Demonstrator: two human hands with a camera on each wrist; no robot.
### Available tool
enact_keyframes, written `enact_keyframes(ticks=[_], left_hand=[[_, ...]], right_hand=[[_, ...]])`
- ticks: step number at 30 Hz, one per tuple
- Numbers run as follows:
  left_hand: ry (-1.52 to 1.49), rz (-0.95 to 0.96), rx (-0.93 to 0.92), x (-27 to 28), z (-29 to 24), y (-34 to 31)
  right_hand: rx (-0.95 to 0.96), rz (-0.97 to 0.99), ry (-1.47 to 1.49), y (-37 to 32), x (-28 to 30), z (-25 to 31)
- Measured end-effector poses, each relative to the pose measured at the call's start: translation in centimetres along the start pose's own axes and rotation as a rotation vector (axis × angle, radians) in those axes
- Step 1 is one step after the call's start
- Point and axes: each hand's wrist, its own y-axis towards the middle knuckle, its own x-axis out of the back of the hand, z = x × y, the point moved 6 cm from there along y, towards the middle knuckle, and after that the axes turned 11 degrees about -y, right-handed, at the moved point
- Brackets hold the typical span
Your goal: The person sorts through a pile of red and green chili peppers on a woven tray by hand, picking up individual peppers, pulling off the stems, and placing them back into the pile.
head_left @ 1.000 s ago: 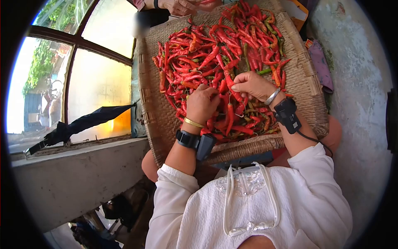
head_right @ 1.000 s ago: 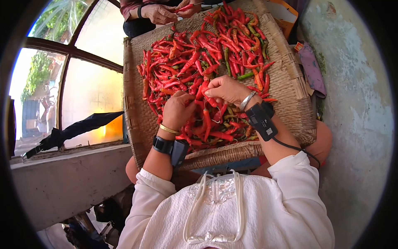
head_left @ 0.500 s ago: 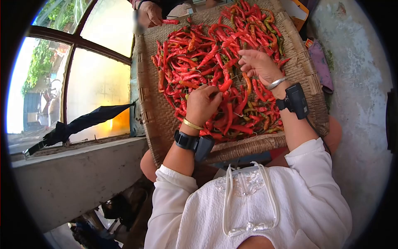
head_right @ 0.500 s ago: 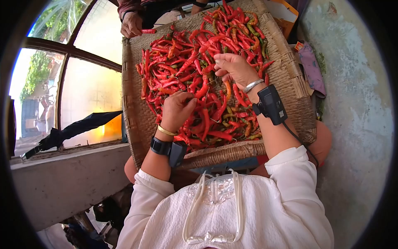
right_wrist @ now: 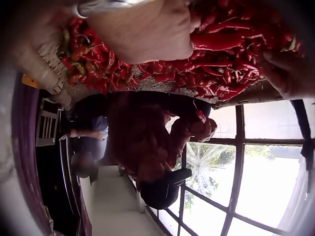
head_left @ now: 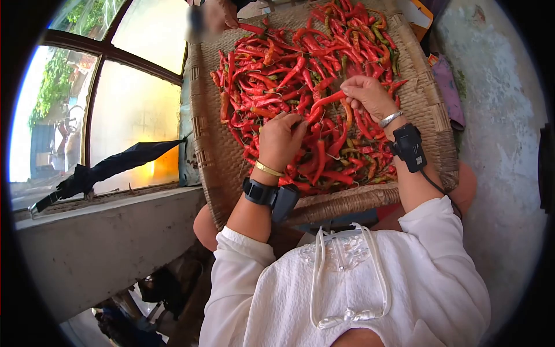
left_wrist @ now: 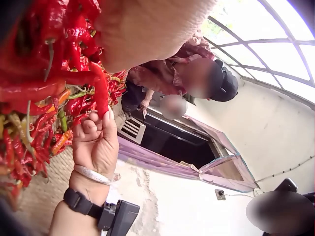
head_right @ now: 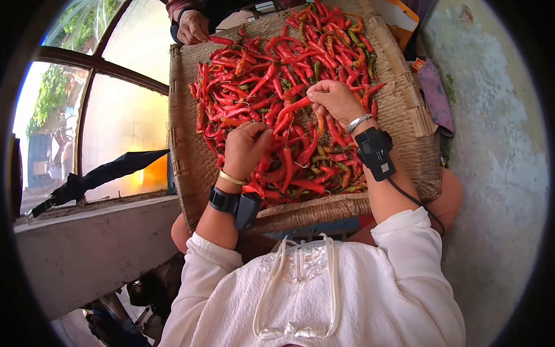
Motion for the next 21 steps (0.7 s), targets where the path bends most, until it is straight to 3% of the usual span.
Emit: enact_keyframes(ticks=[1,3,6,8,10,12,14,16,21], left_hand=[[0.018,0.016,-0.010,-0.1,0.1,0.0],[0.035,0.027,0.001,-0.6,0.6,-0.1],[0.075,0.058,0.014,-0.7,0.8,-0.2],[0.099,0.079,0.015,-0.7,1.2,-0.3],[0.241,0.063,0.005,-0.4,1.8,-0.3],[0.246,0.075,0.035,-0.5,1.9,-0.2],[0.253,0.086,0.063,-0.3,1.3,0.0],[0.124,0.035,-0.085,-0.2,-0.5,-0.1],[0.081,0.052,-0.090,-0.5,-1.0,-0.2]], right_hand=[[0.002,0.000,-0.002,0.2,0.5,-0.1],[0.050,-0.008,0.396,0.5,1.1,-0.1],[0.169,0.015,0.656,-2.0,-1.2,4.4],[0.173,0.058,0.542,-1.5,-1.7,3.5],[0.123,0.093,0.097,-1.0,-2.8,2.4],[0.068,0.244,-0.043,-1.4,-4.9,1.7],[0.107,0.322,-0.120,-2.3,-6.7,1.9],[0.243,0.341,-0.138,-2.6,-8.2,2.2],[0.233,0.199,-0.203,-3.1,-8.0,3.0]])
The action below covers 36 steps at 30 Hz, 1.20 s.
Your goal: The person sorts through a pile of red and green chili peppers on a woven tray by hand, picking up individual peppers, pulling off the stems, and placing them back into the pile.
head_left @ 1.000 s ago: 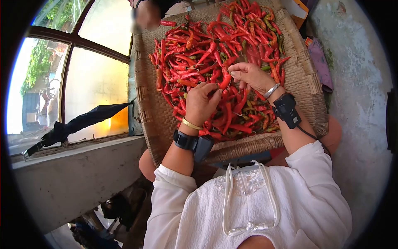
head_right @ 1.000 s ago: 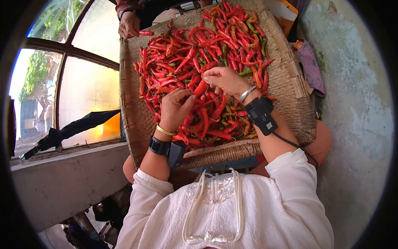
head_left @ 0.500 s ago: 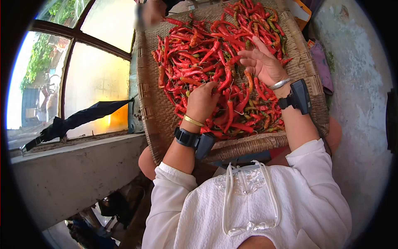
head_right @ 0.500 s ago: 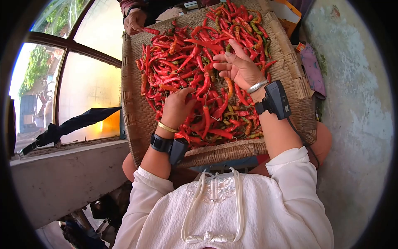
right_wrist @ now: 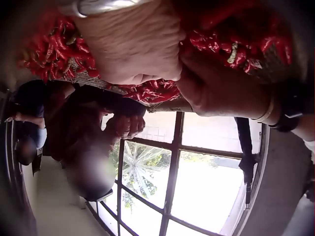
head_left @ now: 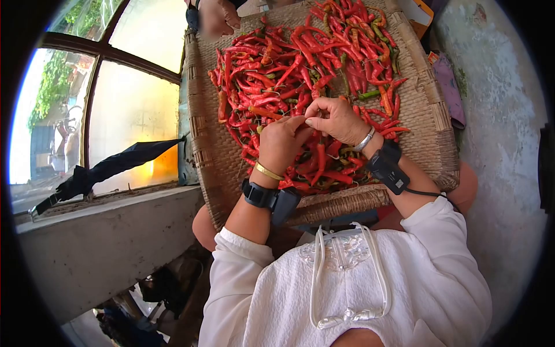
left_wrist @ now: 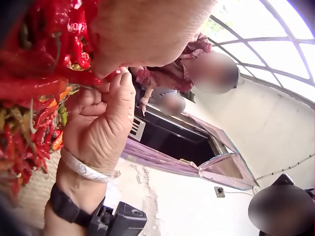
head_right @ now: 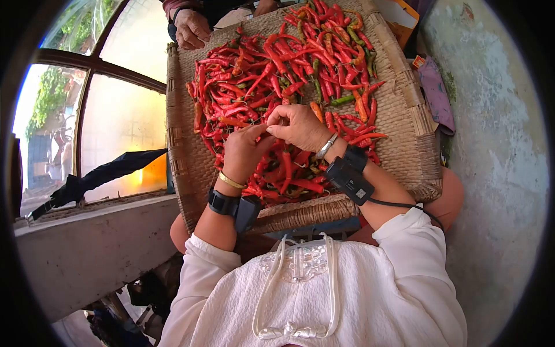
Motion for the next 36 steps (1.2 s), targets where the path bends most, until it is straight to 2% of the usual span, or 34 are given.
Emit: enact_keyframes(ticks=[3,6,9,11,13,16,18,20,23,24,25,27,28,30,31,33,36], left_hand=[[0.020,-0.005,-0.009,0.2,-0.4,0.1],[0.070,-0.011,-0.008,0.3,-0.5,0.0],[0.037,-0.015,-0.030,0.1,-0.5,0.0],[-0.007,-0.008,-0.042,0.0,-0.8,0.0],[0.065,-0.035,0.011,0.4,-0.9,-0.1],[0.208,-0.126,0.086,1.0,0.3,-0.1],[0.209,-0.102,0.107,1.0,1.2,0.0],[0.211,-0.075,0.130,0.7,1.5,0.0],[0.137,0.023,0.042,-0.7,0.6,-0.2],[0.158,0.049,0.020,-1.2,0.8,-0.3],[0.178,0.075,-0.001,-1.5,0.8,-0.3],[0.177,0.093,0.050,-1.6,1.2,-0.3],[0.176,0.110,0.100,-1.6,1.4,-0.3],[0.170,0.124,0.090,-1.7,1.2,-0.2],[0.164,0.137,0.083,-1.9,1.1,-0.2],[0.142,0.144,0.077,-2.1,1.0,-0.2],[0.121,0.121,0.071,-2.2,1.3,0.0]], right_hand=[[-0.023,-0.042,-0.008,0.0,1.8,0.5],[-0.042,0.024,0.299,0.4,2.9,-0.7],[-0.106,0.132,0.194,-0.4,2.0,0.1],[-0.077,0.154,0.114,-0.2,1.4,-0.2],[-0.064,0.120,-0.011,0.1,2.0,-0.2],[-0.157,-0.037,0.079,0.5,5.6,-1.8],[-0.179,-0.096,0.121,0.9,7.1,-2.8],[-0.077,-0.322,0.487,0.9,8.5,-2.9],[-0.113,-0.311,0.550,0.8,6.7,-2.1],[-0.140,-0.283,0.383,0.9,6.4,-2.9],[-0.139,-0.283,0.383,1.2,6.0,-3.8],[-0.040,-0.055,-0.376,2.0,4.1,-4.7],[-0.041,-0.056,-0.376,2.0,3.5,-5.3],[0.234,-0.206,-0.895,1.4,2.0,-3.7],[0.233,-0.207,-0.895,1.4,1.7,-3.4],[0.106,-0.128,-0.880,1.6,1.2,-3.5],[0.180,-0.198,-0.892,1.7,1.4,-3.2]])
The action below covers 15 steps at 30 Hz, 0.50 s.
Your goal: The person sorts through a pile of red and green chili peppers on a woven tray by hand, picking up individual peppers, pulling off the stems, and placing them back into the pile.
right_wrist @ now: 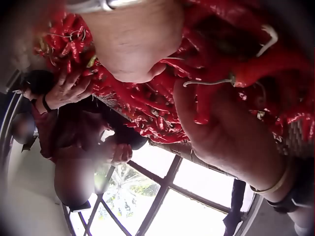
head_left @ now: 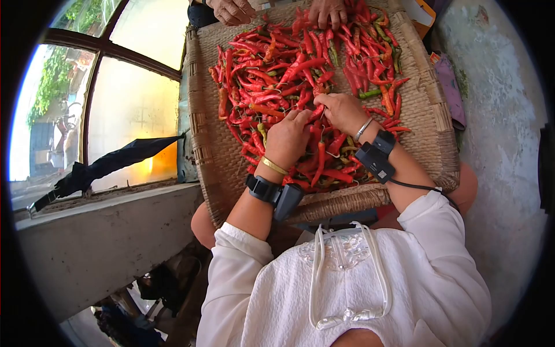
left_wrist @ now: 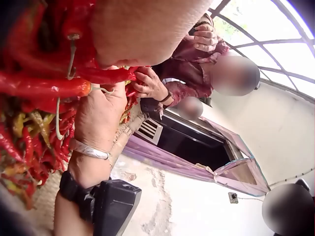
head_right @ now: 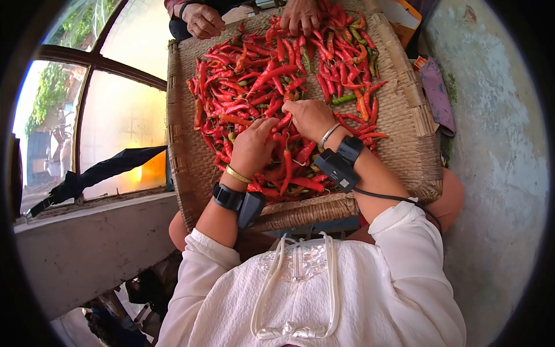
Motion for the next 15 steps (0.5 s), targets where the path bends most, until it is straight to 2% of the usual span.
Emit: enact_keyframes(ticks=[2,4,5,7,8,9,11,13,15], left_hand=[[-0.005,-0.028,0.004,0.0,0.2,0.0],[0.005,-0.063,-0.003,0.3,-0.2,0.0],[0.005,-0.063,-0.001,0.4,-0.2,0.0],[0.019,-0.035,0.026,0.3,0.1,0.0],[0.020,-0.035,0.028,0.3,0.3,0.0],[0.013,-0.018,0.011,0.2,0.5,-0.1],[0.005,-0.004,-0.008,0.2,0.5,-0.1],[0.034,0.044,0.002,0.0,0.1,0.0],[0.018,0.035,-0.063,-0.1,0.0,-0.1]], right_hand=[[0.014,-0.053,0.029,-0.1,1.4,0.6],[0.080,-0.194,0.005,-0.2,3.9,2.0],[0.081,-0.193,0.006,-0.1,4.8,2.2],[0.087,-0.358,-0.053,-0.4,7.0,2.4],[0.130,-0.516,-0.026,-0.5,7.9,1.9],[0.131,-0.516,-0.026,-0.5,8.0,1.3],[-0.142,-0.375,0.293,-0.4,7.5,-1.8],[-0.198,-0.309,0.349,-0.4,8.2,-2.6],[-0.383,0.079,0.789,-0.4,6.2,-3.2]])
